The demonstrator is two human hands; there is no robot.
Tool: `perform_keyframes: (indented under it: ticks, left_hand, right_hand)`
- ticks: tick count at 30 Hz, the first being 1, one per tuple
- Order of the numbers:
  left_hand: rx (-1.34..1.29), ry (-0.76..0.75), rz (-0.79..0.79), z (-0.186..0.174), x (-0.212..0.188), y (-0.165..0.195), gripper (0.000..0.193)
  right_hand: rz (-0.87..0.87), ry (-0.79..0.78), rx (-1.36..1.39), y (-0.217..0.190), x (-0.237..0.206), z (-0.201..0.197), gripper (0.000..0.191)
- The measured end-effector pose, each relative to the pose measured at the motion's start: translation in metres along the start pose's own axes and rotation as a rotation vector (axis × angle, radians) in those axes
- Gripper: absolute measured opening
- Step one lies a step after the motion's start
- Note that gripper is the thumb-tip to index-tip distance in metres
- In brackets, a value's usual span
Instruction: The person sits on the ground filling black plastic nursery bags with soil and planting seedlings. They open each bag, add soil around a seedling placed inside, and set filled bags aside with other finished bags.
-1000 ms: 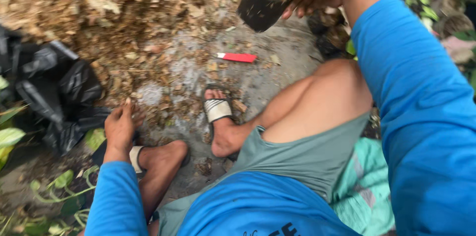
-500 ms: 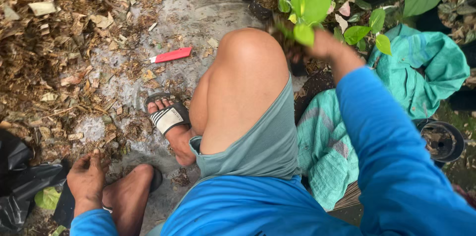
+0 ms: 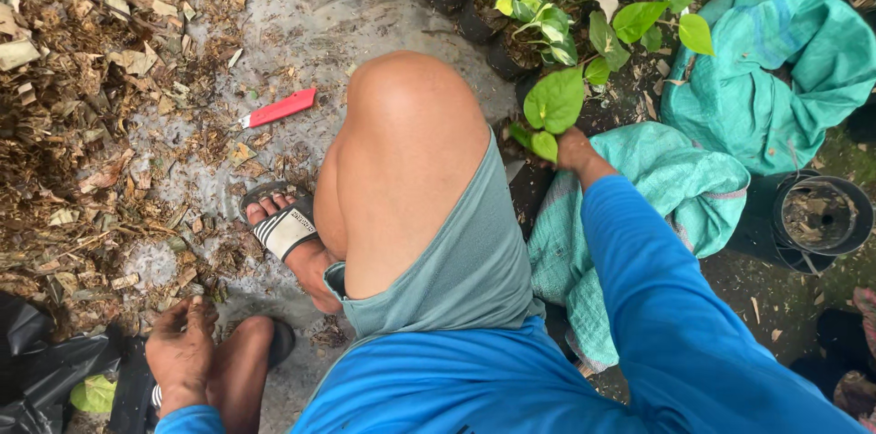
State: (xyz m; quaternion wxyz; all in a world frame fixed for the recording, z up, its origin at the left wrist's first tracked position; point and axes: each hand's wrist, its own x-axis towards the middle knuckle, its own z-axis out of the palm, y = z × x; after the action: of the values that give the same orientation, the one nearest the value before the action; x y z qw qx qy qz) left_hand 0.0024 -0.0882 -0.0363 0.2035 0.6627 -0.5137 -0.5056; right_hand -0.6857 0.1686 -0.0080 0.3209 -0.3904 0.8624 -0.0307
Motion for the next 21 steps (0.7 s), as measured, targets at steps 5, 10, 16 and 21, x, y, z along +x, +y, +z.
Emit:
perform_keyframes:
  ticks: [5,10,16,21]
  left_hand:
    - [0.010,0.020,-0.014,0.005,-0.007,0.006,0.037]
    - [0.245,0.137,0.155,0.011,-0.008,0.006,0.036]
    - [0.349,0.259,0.121,0.019,-0.010,0.023,0.039]
    - [0.469,0.112,-0.046,0.025,-0.022,0.049,0.040]
  right_hand:
    - [0.041,0.258,-0.380,-0.001,0.035,-0.002,0.025]
    - [0.300,0.332,-0.191,-0.001,0.026,0.001,0.026]
    - [0.355,0.390,-0.097,-0.095,0.053,0.040,0.033]
    - [-0.043,0.319,0.070,-0.172,0.099,0.098,0.039]
